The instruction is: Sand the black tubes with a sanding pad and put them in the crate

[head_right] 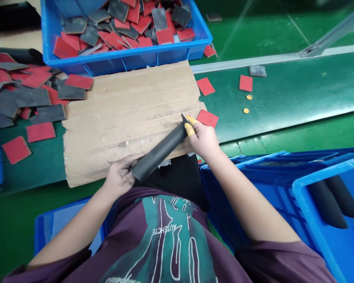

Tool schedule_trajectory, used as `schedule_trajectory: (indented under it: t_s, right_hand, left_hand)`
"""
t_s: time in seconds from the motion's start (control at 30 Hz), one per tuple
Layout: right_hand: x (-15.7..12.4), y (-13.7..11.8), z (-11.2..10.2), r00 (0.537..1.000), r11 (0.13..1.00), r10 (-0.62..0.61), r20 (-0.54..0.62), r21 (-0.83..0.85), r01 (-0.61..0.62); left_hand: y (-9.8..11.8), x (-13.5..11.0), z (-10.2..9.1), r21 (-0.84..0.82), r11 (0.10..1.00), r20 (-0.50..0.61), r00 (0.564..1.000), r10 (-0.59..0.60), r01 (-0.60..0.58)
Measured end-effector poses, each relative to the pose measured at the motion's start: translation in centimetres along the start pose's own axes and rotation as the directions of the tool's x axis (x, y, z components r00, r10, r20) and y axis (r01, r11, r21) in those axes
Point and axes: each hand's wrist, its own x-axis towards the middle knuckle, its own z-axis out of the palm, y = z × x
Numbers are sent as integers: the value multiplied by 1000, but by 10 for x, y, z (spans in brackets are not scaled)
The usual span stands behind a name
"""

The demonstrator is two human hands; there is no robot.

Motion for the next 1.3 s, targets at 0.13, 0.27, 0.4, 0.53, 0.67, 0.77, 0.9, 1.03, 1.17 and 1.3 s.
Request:
schedule_trajectory:
  t_s: [0.13, 0.27, 0.4, 0.53, 0.67, 0.77, 0.9, 1.03, 1.17, 1.3]
  right_hand:
    - [0, 8, 2, 997, 997, 20, -69, 70, -15]
    - [-17, -5, 10, 992, 999, -15, -127, 46, 21]
    - [-65, -57, 19, 989, 989, -144, 42, 34, 143]
    - [-84, -84, 17, 920, 955, -289, 263, 8, 298]
    - [-46, -48, 4, 983, 989, -123, 138, -64, 133]
    - [-36, -39, 2, 999, 998, -46, -5, -51, 46]
    - [-74, -74, 11, 956, 983, -180, 232, 22, 180]
    - [-75, -73, 8, 921, 982, -189, 339, 54, 182]
    - [-42, -41, 3, 991, 999, -34, 129, 31, 30]
    - [-65, -61, 9, 980, 993, -108, 166, -30, 115]
  left_hand:
    - [18, -2, 14, -521, 779, -30, 905, -424, 348]
    - [35, 1, 20, -598, 718, -11, 892, -452, 357]
    - [35, 4, 24, -601, 743, -57, 911, -408, 295]
    - [23, 7, 27, -558, 795, -90, 934, -345, 239]
    - [10, 9, 27, -556, 792, -42, 943, -330, 252]
    - [7, 7, 31, -541, 819, -29, 970, -242, 189]
    - [8, 5, 32, -340, 940, -39, 999, -34, 19]
    - [4, 2, 17, -83, 985, 21, 988, 156, -154]
    - [-1, 3, 4, 175, 906, 117, 922, 370, -386]
    - [0, 9, 2, 324, 844, 121, 904, 411, -427]
